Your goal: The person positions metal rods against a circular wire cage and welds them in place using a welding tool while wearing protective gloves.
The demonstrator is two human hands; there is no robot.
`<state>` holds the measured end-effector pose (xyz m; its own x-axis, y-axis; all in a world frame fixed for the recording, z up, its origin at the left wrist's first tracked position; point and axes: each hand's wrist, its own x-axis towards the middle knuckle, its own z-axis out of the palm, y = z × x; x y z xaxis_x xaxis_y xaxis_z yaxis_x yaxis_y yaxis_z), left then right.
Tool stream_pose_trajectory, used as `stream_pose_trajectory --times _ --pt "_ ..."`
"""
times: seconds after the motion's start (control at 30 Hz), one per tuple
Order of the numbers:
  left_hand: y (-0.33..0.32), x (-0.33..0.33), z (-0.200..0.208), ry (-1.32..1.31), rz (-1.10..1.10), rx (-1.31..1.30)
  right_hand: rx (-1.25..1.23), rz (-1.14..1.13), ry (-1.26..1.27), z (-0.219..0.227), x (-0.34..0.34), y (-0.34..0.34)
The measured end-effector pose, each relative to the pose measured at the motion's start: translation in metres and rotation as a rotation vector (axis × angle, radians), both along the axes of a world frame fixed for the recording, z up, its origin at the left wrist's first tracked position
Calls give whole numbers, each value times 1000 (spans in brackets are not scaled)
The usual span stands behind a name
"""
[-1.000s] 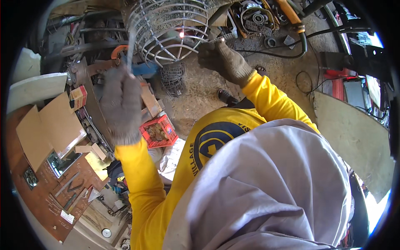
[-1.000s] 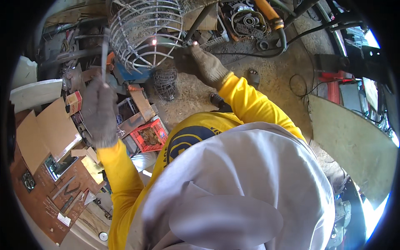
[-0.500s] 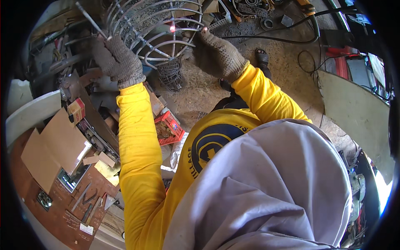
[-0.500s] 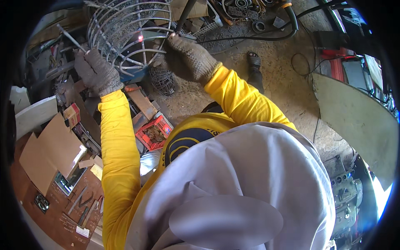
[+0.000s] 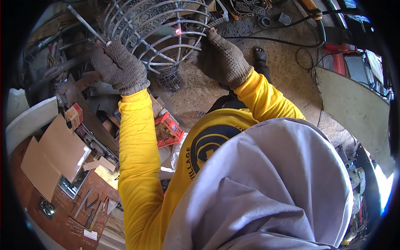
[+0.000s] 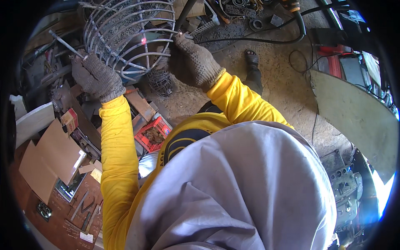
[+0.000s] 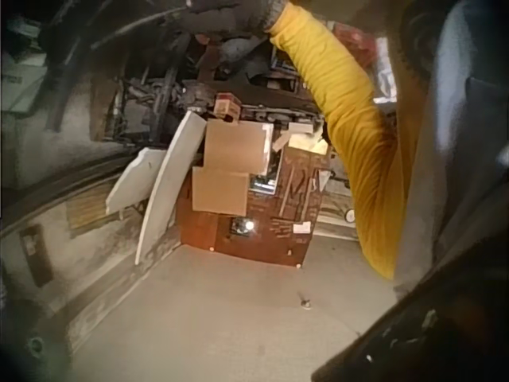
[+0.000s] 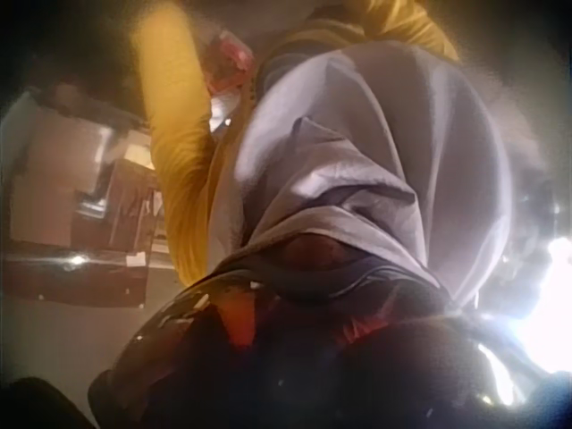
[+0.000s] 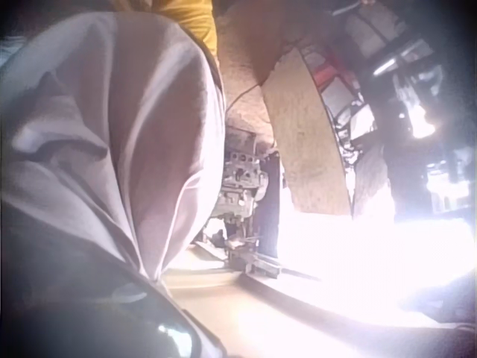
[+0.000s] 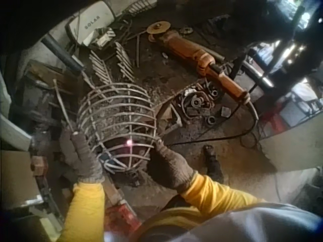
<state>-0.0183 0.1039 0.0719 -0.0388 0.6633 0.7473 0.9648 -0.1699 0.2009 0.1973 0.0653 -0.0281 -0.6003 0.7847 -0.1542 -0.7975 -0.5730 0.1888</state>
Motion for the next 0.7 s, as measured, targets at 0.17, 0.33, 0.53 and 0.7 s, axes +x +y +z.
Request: stream_pose_trajectory --times 0.17,0.33,0.53,0.7 --pt "1 0 -1 1 -13 2 103 -76 -91 23 0 -1" --pt "0 3 -1 -118 -6 -47 101 -94 -131 19 -3 -2" --pt "-1 -4 0 -30 2 -39 99 22 -298 1 -2 -5" --pt "1 2 4 -84 -35 -64 151 -12 -242 2 4 -11"
